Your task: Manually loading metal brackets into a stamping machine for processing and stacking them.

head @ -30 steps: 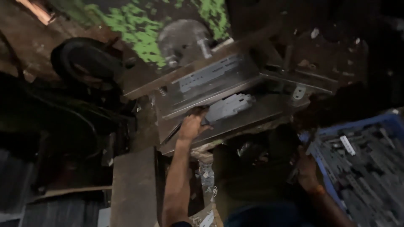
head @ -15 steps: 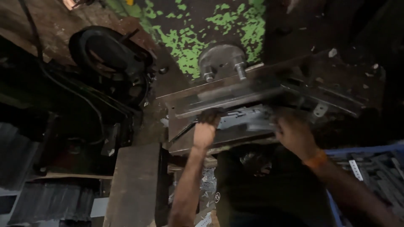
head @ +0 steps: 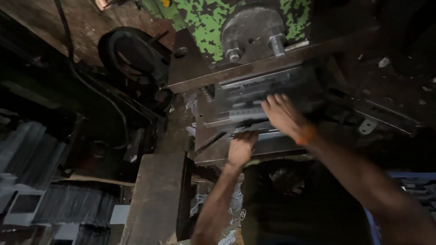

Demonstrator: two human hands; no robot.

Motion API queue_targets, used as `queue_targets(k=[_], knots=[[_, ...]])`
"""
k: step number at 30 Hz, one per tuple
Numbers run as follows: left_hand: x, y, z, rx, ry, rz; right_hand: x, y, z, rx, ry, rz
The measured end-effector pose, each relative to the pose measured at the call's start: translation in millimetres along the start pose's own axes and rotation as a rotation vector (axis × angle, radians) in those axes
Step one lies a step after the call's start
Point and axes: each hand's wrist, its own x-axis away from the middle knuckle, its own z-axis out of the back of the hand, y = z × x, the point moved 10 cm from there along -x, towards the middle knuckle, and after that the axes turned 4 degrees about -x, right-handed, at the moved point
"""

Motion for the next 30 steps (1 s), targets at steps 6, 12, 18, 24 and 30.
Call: queue_targets(k=[6,12,18,24,30], knots=[[-42.1,-24.6,13.4,-0.24,0.151,-0.045,181.3,46.2,20.5,-0.449,0.591,-0.116],[-123.0,-50.1,-1.7,-0.188,0.179,-0.079,398.5,115.3,-177.8,-0.982,0.429,-0.857],[-119.4,-34.6,0.1,-0.134,-0.104,0.037,473.5,79.0,-304.3,-1.807,0.554,-1.321],[-34.8,5.2,-12.2,-0.206,0.253,-0.207,438.2,54.3,-265.5,-1.939,0.691,-0.352],[-2.4,-16.7,-39.7,-0.18,0.133,-0.028,434.9,64.1,-270.0,-1.94,0.595,-1.169]])
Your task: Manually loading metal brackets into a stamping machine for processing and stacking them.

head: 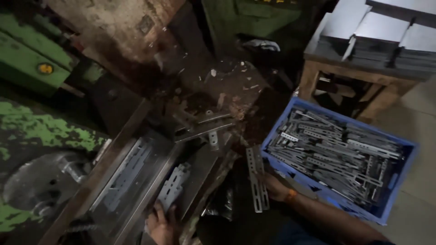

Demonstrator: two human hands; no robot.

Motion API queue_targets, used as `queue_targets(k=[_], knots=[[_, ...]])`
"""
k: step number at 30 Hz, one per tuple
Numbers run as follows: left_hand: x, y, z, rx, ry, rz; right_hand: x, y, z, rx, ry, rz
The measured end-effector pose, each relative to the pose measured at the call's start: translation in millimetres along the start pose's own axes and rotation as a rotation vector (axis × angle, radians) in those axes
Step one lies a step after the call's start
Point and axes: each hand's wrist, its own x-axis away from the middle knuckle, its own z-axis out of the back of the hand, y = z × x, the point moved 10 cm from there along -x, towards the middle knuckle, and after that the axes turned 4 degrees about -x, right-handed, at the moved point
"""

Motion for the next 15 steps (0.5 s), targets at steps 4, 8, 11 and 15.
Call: queue_targets(k=[4,8,11,15], knots=[[-6.2,8.5,21.8,-0.052,0.073,-0.002,14.0,-9.2,-24.2,-0.221,0.117,-0.159],[14.7,-19.4,-21.2,-0.078,0.086,0.039,5.1,-21.9,-39.5,-0.208,0.046,-0.026],[21.9,-44.2,-64.3,-0.196,-0.102,0.163,2.7,-50.6,-48.2,0.316,0.274,-0.067],[16.8,-21.0,-25.3,-0.115,0.025,0.074,17.1,-156.5,-143.5,0.831,0.14,0.637]])
